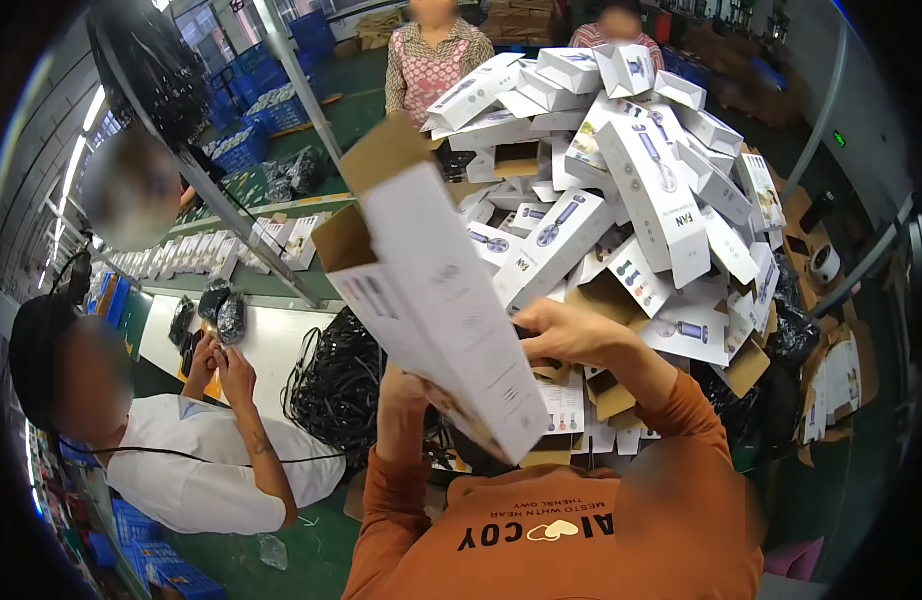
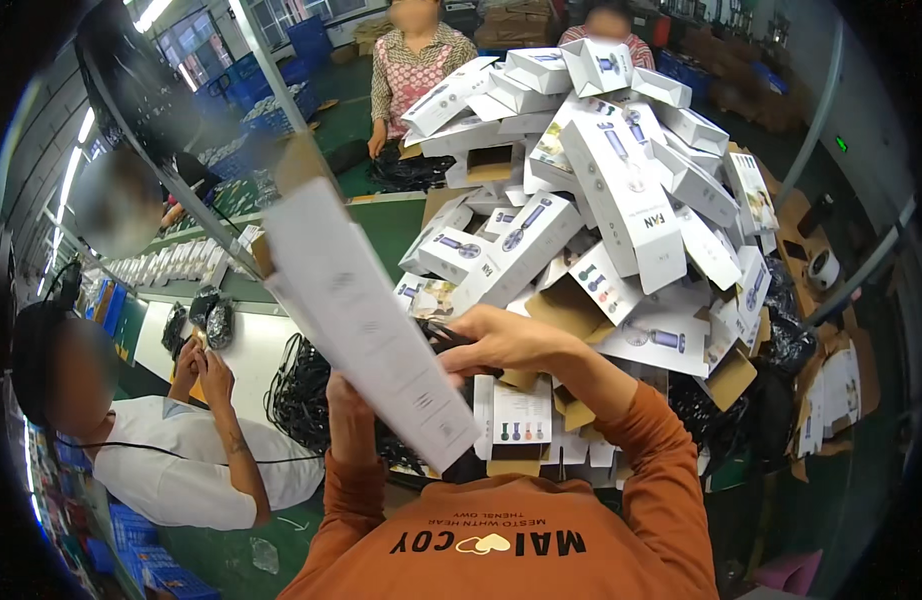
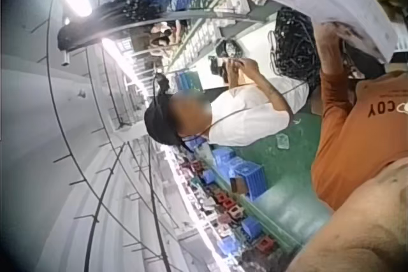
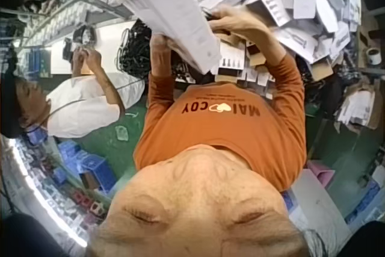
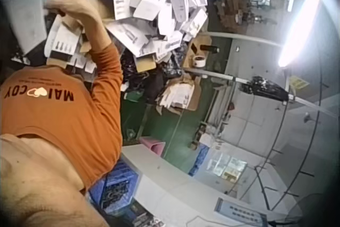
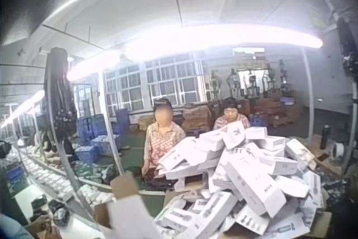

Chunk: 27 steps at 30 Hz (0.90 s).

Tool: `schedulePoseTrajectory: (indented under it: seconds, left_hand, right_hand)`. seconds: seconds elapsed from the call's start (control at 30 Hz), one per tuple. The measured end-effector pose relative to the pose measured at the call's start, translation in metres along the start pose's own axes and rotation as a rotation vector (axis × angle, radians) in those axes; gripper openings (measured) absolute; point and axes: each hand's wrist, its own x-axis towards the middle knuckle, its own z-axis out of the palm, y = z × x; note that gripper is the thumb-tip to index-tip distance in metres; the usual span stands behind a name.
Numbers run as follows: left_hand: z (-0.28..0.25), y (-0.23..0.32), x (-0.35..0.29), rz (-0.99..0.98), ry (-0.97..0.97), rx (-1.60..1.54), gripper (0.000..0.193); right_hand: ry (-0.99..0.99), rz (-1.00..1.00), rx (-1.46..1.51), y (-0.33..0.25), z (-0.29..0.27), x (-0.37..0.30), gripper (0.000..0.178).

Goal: Folding cardboard boxes and packing handheld fan units with manuals for shipping.

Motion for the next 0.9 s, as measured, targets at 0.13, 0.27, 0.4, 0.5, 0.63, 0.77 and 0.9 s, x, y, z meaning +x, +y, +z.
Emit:
schedulePoseTrajectory:
  seconds: [0.13,0.27,0.4,0.5,0.63,0.77,0.9]
  left_hand:
    - [-0.002,0.012,-0.017,-0.076,0.063,0.07,0.079]
    - [0.008,0.013,-0.038,-0.341,0.211,0.321,0.059]
    - [0.01,-0.005,-0.073,-0.412,0.386,0.607,0.053]
    - [0.027,-0.004,-0.093,-0.455,0.466,0.458,0.053]
    - [0.037,-0.01,-0.105,-0.459,0.487,0.409,0.053]
    - [0.04,-0.013,-0.111,-0.489,0.442,0.367,0.058]
    - [0.03,-0.015,-0.115,-0.514,0.415,0.206,0.062]
  right_hand:
    - [0.146,-0.037,0.125,0.007,-0.013,-0.011,0.025]
    - [0.704,-0.417,-0.159,0.0,-0.035,-0.009,0.026]
    - [0.454,-0.517,-0.086,-0.035,-0.044,-0.006,0.027]
    - [0.203,-0.346,-0.602,-0.041,-0.029,0.027,0.021]
    - [-0.27,-0.189,-1.178,-0.014,-0.011,0.063,0.014]
    - [-0.71,-0.119,-1.086,-0.023,0.012,0.074,0.018]
    - [-0.492,-0.426,-0.699,-0.031,-0.009,0.067,0.036]
